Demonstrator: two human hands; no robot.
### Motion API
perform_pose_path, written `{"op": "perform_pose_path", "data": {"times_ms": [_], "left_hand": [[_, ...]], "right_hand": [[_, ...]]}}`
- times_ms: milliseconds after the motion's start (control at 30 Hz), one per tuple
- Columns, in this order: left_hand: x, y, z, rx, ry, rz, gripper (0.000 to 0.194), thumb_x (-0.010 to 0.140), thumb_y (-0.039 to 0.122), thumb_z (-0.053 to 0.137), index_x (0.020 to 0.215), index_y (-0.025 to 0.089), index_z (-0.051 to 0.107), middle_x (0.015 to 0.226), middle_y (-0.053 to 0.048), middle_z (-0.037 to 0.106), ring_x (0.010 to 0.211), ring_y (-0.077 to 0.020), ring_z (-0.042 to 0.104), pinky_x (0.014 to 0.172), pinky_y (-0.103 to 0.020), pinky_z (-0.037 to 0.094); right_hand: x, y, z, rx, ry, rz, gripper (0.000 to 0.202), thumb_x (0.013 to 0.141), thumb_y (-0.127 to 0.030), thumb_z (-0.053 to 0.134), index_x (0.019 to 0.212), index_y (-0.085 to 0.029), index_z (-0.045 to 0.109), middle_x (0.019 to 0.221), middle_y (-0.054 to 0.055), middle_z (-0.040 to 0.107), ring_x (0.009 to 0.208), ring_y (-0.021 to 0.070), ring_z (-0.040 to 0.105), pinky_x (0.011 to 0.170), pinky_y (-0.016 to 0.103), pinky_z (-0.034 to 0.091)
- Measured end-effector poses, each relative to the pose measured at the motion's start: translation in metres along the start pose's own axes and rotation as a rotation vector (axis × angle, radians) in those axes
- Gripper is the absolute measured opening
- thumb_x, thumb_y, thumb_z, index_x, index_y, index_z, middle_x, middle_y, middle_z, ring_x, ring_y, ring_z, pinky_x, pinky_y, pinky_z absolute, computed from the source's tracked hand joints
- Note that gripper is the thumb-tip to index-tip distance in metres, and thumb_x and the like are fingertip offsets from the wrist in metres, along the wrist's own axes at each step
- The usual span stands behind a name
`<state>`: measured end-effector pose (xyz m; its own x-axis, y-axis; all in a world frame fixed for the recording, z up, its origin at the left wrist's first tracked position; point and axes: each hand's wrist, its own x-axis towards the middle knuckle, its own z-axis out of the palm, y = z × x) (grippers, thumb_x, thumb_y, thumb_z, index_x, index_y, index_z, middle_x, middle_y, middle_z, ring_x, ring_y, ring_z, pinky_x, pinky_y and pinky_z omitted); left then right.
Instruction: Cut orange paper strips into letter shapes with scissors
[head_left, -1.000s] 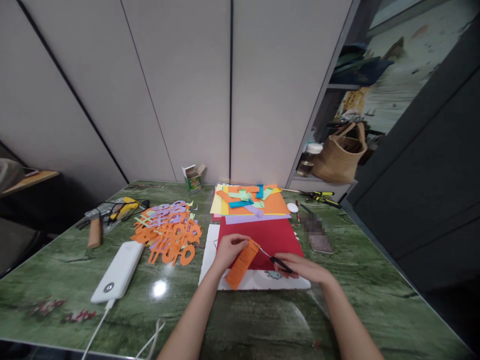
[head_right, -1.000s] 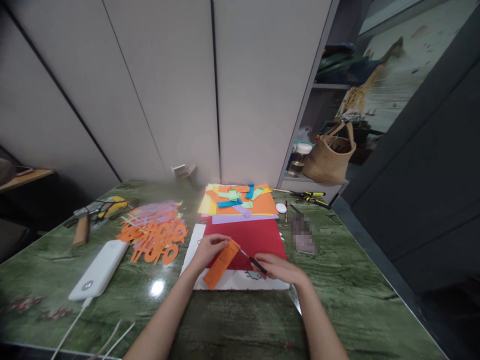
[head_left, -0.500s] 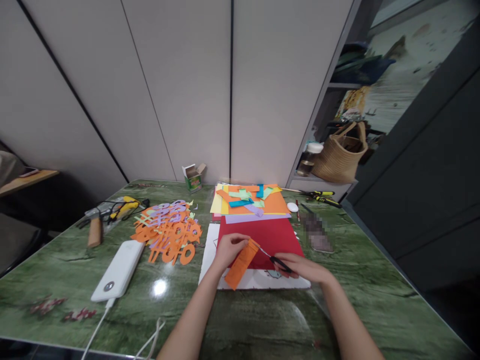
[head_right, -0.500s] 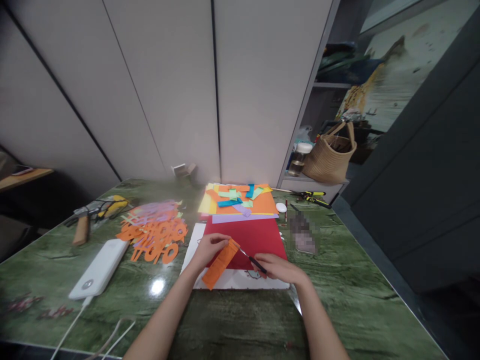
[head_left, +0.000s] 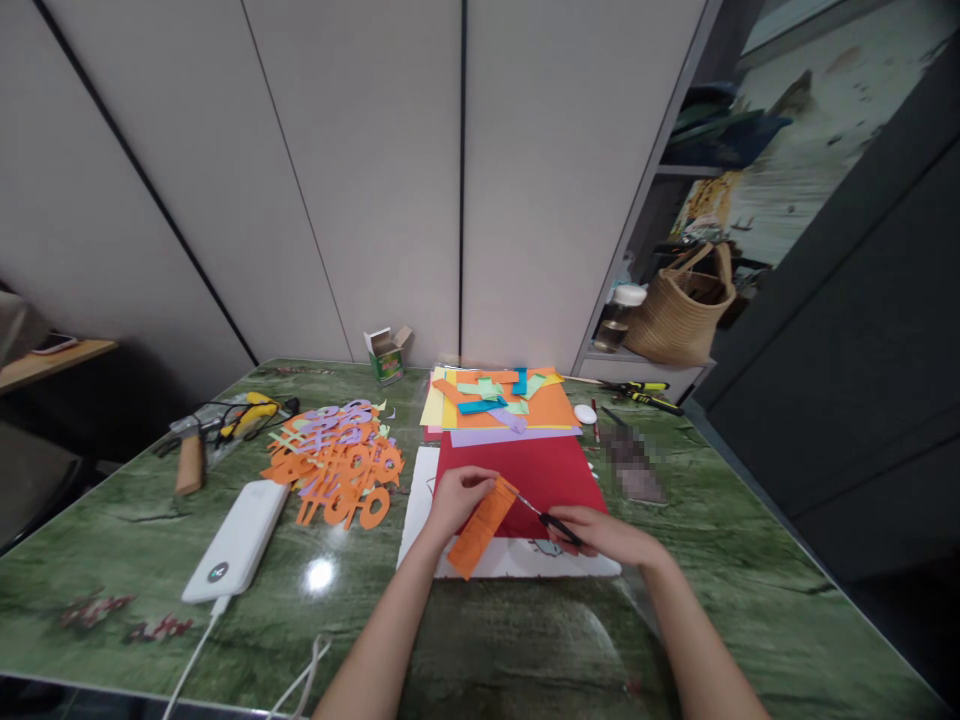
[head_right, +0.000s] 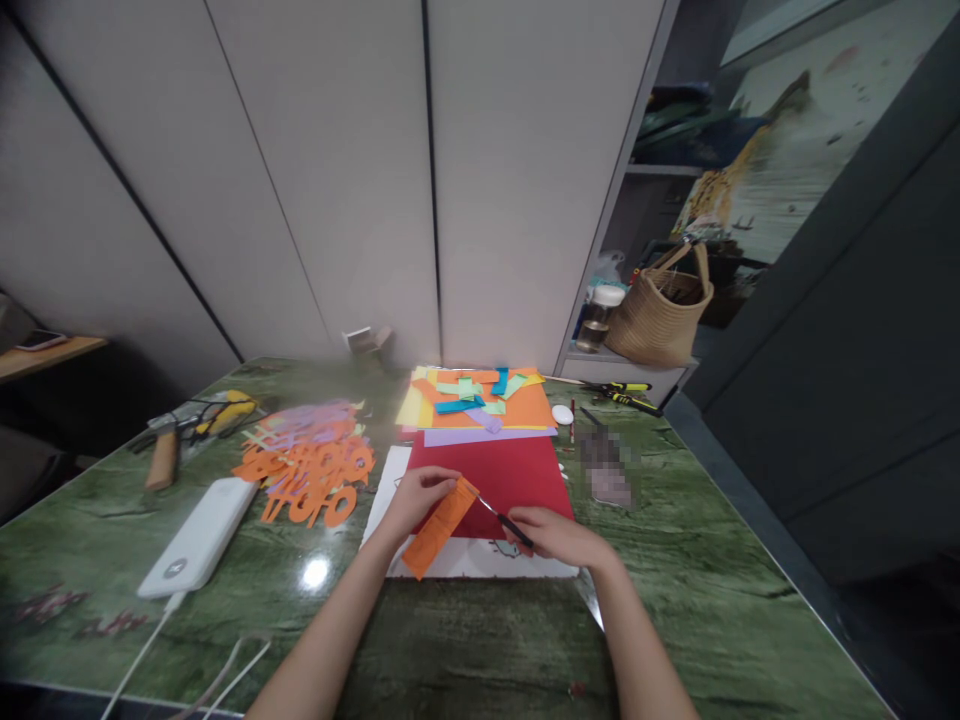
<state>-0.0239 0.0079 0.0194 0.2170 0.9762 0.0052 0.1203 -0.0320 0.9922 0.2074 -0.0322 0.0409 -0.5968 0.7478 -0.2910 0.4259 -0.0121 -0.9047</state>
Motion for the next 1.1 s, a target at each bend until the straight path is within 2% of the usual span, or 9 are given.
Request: {"op": "perform_pose_path", "data": {"times_ms": [733,1000,1100], "left_hand": [[0.001,-0.003,-0.001,0.033,0.01,0.032,0.023,0.068,0.026,0.055,0.085,0.014,0.066,0.087,-0.008,0.066,0.081,-0.019,0.06,0.071,-0.028,0.045],[0.0,-0.003,-0.001,0.053,0.029,0.043,0.023,0.068,0.027,0.054,0.084,0.015,0.066,0.086,-0.007,0.067,0.08,-0.0187,0.06,0.07,-0.028,0.046],[0.001,-0.003,-0.001,0.051,0.03,0.038,0.022,0.068,0.025,0.055,0.084,0.015,0.066,0.086,-0.007,0.067,0.08,-0.0184,0.06,0.072,-0.028,0.045]], "right_hand": [[-0.001,-0.009,0.0,-0.165,0.038,-0.016,0.03,0.084,-0.038,0.035,0.075,-0.016,0.052,0.061,-0.001,0.047,0.053,0.0092,0.039,0.046,0.019,0.031],[0.0,-0.007,0.0,-0.216,0.059,-0.06,0.03,0.084,-0.037,0.035,0.074,-0.016,0.053,0.062,0.0,0.05,0.056,0.0103,0.042,0.049,0.019,0.034],[0.0,-0.007,0.0,-0.196,0.061,-0.034,0.029,0.083,-0.037,0.036,0.074,-0.016,0.053,0.061,-0.001,0.049,0.054,0.0096,0.041,0.047,0.018,0.032]]}}
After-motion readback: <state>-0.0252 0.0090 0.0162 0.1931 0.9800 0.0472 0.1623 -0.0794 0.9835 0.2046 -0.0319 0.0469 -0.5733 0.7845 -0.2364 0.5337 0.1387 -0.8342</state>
